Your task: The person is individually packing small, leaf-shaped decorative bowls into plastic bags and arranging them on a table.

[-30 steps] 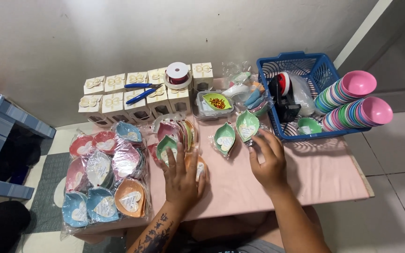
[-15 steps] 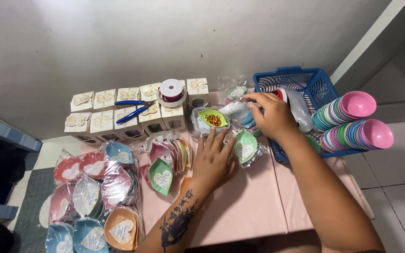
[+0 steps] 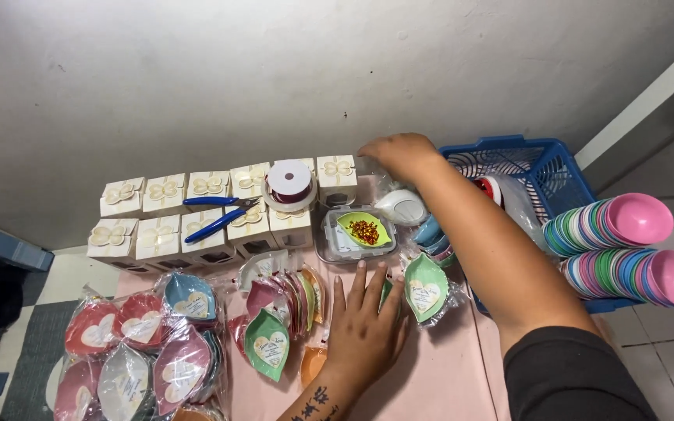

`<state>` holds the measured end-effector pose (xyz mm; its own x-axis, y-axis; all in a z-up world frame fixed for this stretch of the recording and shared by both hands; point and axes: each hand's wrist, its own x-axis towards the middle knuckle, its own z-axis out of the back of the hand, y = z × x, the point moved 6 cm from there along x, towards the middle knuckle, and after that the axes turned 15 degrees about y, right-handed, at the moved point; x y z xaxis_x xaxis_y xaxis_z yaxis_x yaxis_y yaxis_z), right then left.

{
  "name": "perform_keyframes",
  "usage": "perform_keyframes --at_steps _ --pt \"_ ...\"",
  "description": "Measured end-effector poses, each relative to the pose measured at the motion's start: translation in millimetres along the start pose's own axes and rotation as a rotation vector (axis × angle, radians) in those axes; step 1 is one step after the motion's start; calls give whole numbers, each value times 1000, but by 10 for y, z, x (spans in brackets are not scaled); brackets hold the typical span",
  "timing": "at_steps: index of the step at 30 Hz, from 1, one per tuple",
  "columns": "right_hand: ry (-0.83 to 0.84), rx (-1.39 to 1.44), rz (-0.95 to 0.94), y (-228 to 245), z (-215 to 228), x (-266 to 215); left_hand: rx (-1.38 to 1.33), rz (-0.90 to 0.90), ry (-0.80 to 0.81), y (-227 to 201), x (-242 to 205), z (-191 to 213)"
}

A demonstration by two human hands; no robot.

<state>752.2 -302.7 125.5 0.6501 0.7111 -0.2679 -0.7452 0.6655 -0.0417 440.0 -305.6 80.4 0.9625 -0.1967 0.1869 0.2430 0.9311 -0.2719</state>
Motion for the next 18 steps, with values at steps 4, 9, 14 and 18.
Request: perform_keyframes --at_steps 4,9,14,18 --pt "175 -244 -83 -8 -207 210 -28 1 -21 -12 1 36" --pt "273 -378 -193 -112 -348 199 -28 5 27 2 11 -10" --pt "396 -349 -196 -60 -251 18 -29 9 30 17 14 -50" --pt "506 -50 -228 -157 -376 24 -23 10 65 29 18 -82"
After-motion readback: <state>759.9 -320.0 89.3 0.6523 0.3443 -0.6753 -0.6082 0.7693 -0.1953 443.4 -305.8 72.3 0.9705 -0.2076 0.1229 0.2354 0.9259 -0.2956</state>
